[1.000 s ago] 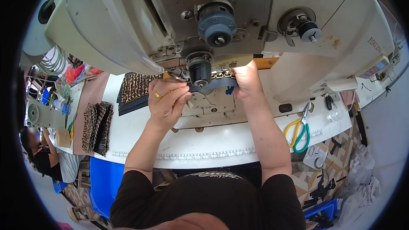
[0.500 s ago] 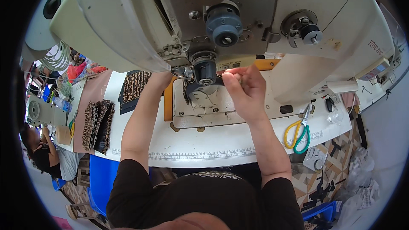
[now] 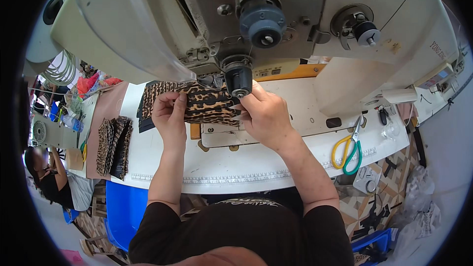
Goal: The person sews patterned fabric pieces using a sewing machine and trims the threads with snips.
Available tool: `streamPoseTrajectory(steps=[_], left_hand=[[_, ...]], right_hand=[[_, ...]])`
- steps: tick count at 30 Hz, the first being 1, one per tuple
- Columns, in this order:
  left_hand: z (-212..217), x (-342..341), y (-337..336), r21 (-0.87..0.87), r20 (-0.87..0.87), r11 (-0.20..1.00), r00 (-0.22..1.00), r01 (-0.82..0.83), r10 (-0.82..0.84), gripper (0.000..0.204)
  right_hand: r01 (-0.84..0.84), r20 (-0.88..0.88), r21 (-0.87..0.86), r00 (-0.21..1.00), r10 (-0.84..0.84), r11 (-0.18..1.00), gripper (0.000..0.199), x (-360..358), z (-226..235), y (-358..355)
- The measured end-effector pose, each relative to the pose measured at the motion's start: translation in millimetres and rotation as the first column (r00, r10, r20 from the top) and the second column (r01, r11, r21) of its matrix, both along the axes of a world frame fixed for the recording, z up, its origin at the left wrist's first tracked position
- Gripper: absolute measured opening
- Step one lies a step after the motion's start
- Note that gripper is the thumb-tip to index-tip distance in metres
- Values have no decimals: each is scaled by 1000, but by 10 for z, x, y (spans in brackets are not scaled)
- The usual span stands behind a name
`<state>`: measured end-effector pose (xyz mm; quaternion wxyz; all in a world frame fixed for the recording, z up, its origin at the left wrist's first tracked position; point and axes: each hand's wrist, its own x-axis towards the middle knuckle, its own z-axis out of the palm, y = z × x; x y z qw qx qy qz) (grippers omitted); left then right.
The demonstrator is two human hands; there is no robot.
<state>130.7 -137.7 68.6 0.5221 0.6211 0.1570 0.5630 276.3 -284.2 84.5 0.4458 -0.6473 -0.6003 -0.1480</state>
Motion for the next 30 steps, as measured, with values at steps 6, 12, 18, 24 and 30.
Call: streamPoseTrajectory(steps=[6, 12, 18, 24, 30], left_hand=[[83, -5, 209, -2, -7, 999, 999, 38, -38, 10], [357, 182, 822, -77, -615, 935, 721, 347, -319, 37], [423, 262, 584, -441, -526, 627, 381, 642, -760, 54], [175, 53, 87, -634, 36, 465, 623, 619, -781, 39], [135, -2, -332, -562, 109, 644, 818, 519, -565, 42]], right_hand=[[-12, -27, -46, 1000, 11, 999, 57, 67, 23, -10], [-18, -15, -46, 1000, 18, 999, 57, 92, 2, 31], [-82, -57, -40, 995, 80, 996, 57, 155, -45, 31], [71, -121, 247, 992, -42, 966, 34, 88, 99, -187], [138, -72, 188, 989, -126, 972, 31, 72, 4, -180]])
